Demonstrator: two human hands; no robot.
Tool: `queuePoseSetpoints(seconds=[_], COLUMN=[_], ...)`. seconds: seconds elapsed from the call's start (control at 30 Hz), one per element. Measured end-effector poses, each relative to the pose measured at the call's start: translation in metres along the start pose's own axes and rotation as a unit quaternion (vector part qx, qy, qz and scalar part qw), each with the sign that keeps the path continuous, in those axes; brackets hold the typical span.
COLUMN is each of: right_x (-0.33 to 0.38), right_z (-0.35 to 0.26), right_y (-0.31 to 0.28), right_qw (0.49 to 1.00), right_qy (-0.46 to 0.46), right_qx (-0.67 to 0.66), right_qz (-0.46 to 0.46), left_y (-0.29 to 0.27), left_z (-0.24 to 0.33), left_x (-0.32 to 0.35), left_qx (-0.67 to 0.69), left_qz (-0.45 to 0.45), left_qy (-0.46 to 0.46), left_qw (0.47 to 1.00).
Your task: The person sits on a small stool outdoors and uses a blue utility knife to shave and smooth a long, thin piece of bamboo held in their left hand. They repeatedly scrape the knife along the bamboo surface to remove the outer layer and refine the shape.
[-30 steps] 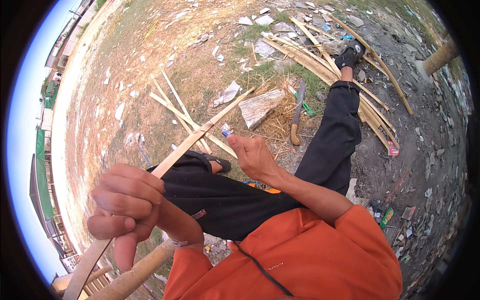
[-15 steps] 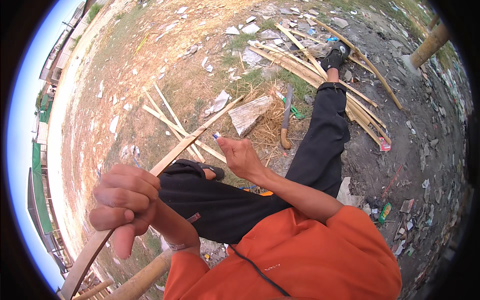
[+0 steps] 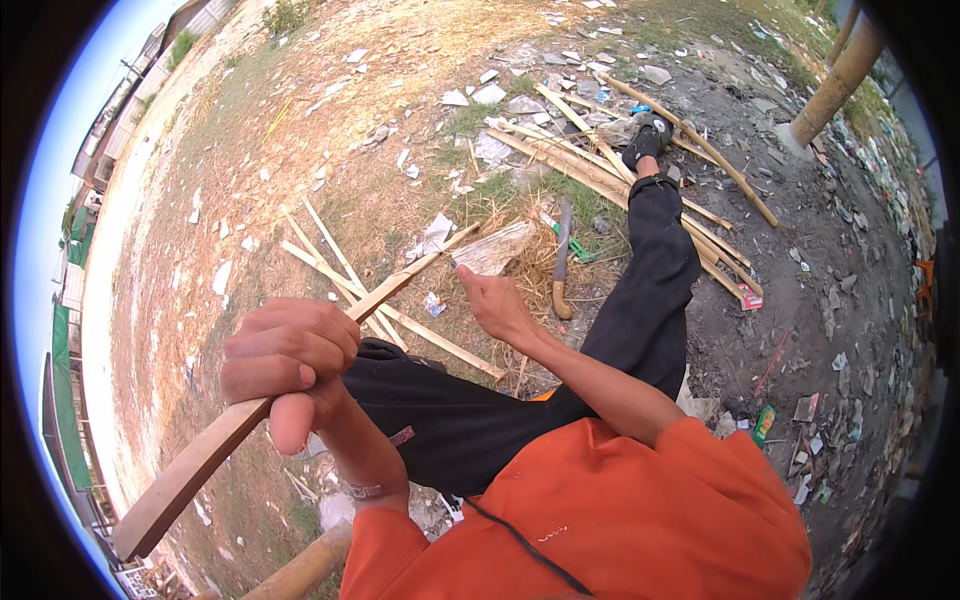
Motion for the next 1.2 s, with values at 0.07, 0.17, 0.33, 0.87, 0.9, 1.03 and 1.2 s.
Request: queuePoseSetpoints(seconds=[0.07, 0.17, 0.33, 0.87, 0.9, 1.03, 1.2], right_x=[0.025, 0.009, 0.022, 0.031, 0.034, 0.033, 0.035], right_z=[-0.040, -0.017, -0.028, -0.044, -0.048, -0.036, -0.047], right_y=[-0.002, 0.007, 0.009, 0.003, 0.006, 0.008, -0.004], right_qw=[0.998, 0.999, 0.996, 0.998, 0.997, 0.996, 0.998], right_qy=[-0.052, 0.009, 0.007, 0.027, 0.011, 0.016, 0.011], right_qx=[-0.030, -0.031, -0.074, -0.044, -0.068, -0.082, -0.061], right_qz=[-0.023, 0.039, 0.054, -0.022, -0.023, 0.018, 0.004], left_y=[-0.001, -0.010, -0.011, -0.015, -0.011, -0.009, -0.020], left_z=[-0.005, -0.019, -0.019, -0.005, -0.007, -0.010, -0.006], left_x=[0.002, -0.003, -0.010, 0.014, 0.011, 0.003, 0.011], left_qx=[0.021, 0.072, 0.045, 0.009, 0.009, 0.014, 0.015], left_qz=[0.005, 0.019, -0.027, 0.025, 0.021, -0.006, 0.021], left_qy=[0.002, 0.028, 0.010, -0.017, -0.017, -0.020, -0.017], left_qw=[1.000, 0.997, 0.999, 1.000, 1.000, 1.000, 1.000])
Point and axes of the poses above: each hand's wrist, its own x-axis away from the middle knuckle, its own y-axis out of the palm, z = x × y, the point moved 3 cm from there along -x, towards the middle knuckle, and after that the axes turned 12 degrees about -z, right-handed, at the moved point
